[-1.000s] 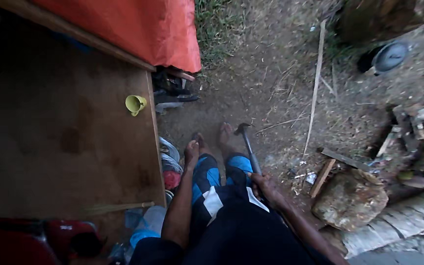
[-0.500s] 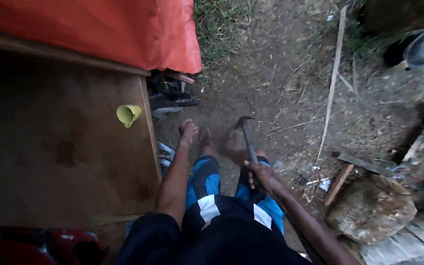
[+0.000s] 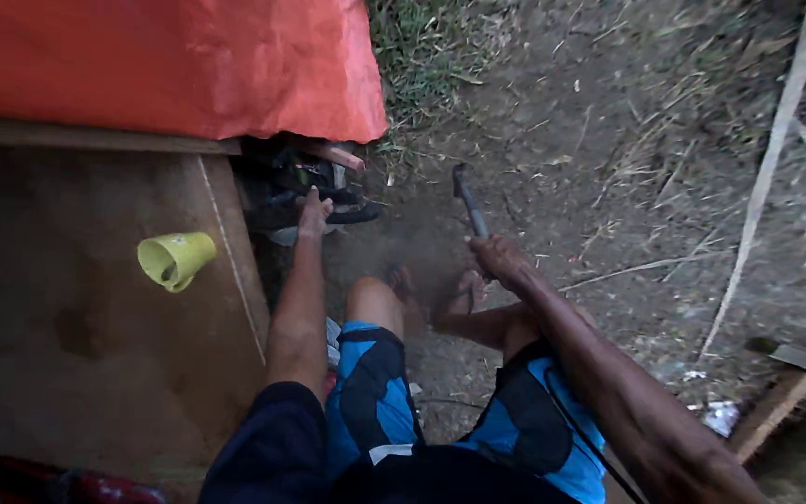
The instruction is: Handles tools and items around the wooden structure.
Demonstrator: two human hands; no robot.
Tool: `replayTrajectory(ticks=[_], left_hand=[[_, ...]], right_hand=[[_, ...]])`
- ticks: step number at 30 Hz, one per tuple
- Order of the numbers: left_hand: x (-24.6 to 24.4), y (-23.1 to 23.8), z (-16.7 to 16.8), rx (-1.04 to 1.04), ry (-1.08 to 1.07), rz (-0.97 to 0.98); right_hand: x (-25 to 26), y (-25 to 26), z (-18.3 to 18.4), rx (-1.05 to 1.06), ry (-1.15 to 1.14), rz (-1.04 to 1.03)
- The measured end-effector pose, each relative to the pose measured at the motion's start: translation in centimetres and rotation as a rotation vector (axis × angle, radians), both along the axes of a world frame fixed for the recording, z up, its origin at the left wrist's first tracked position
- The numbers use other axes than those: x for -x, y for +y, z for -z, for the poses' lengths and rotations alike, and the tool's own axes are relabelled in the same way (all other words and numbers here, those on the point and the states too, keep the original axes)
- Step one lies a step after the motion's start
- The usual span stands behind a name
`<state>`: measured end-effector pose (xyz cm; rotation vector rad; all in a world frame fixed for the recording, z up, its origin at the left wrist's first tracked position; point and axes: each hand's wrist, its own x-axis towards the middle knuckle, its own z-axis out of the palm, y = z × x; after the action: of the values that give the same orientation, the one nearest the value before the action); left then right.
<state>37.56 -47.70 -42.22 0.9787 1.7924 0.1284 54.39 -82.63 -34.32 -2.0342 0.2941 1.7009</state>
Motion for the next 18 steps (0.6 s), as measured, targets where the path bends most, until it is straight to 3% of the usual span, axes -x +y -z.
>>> replayTrajectory(ticks=[5,12,18], left_hand=[[0.4,1.8,3.4,-0.004,0.014,-0.014],[1.3,3.7,6.2,0.018,0.009,0.004],[0.7,4.2,5.6,-0.131,-0.273,-0.007]], right_hand=[[-2.2,0.1,3.5,0.025,-0.069,-0.192],[-6.0,0.7,3.5,-0.029,-0.141,-0.351],[-8.5,-0.2,5.0,-0.137,-0.227,-0.492]])
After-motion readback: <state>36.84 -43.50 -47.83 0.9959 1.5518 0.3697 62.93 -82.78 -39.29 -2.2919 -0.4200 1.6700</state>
